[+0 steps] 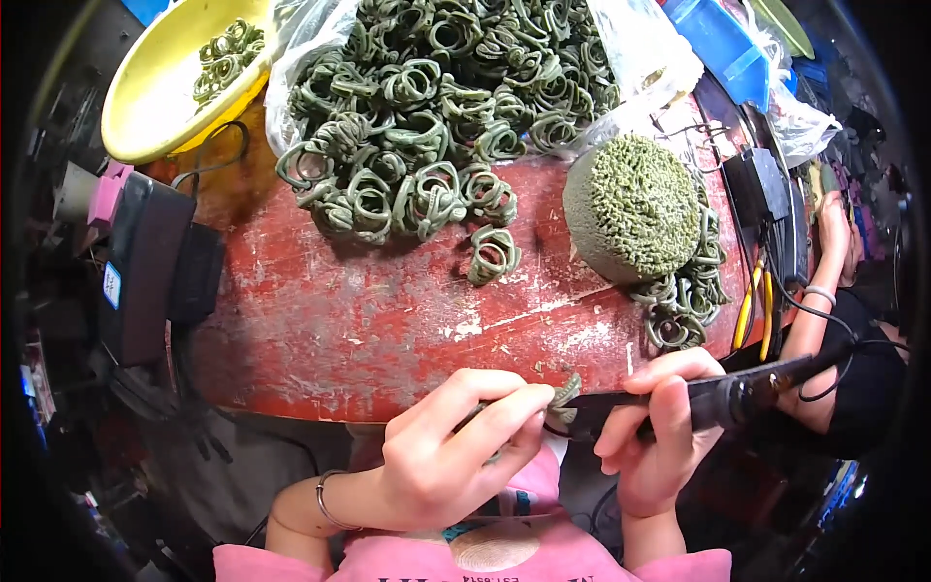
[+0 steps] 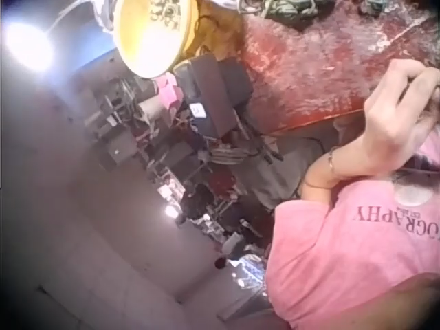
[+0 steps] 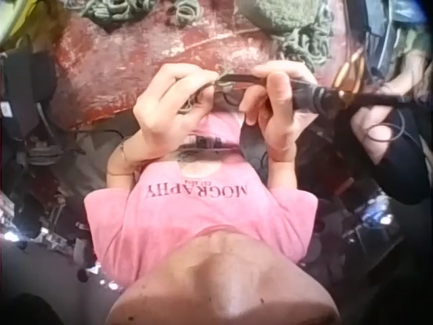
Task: Refining and joining green wax jewelry molds using a heated wax pen tool.
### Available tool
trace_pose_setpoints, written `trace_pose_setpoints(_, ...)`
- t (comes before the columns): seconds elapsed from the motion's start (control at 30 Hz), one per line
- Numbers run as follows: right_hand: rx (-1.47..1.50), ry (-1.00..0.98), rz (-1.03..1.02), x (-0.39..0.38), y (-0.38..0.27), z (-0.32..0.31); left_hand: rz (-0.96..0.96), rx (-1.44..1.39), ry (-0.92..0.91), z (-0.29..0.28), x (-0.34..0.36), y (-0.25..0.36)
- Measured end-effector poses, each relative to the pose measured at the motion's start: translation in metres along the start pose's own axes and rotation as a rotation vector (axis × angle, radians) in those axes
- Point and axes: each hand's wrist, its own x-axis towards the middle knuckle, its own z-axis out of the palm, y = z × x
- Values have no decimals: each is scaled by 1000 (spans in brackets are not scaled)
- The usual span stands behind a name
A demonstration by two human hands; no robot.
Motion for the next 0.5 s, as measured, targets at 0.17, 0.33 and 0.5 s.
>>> trace_pose_setpoints(0.17,-55,97,-23,2,6,5,-30,-33,38,-9,2,3)
trace_pose_setpoints(0.33,-118,142,-157,-4,3,2,-37,-31,40,-12,2,6)
trace_pose_setpoints(0.5,-65,77,-104,-10,2,4,-41,-41,35,-13,0,7)
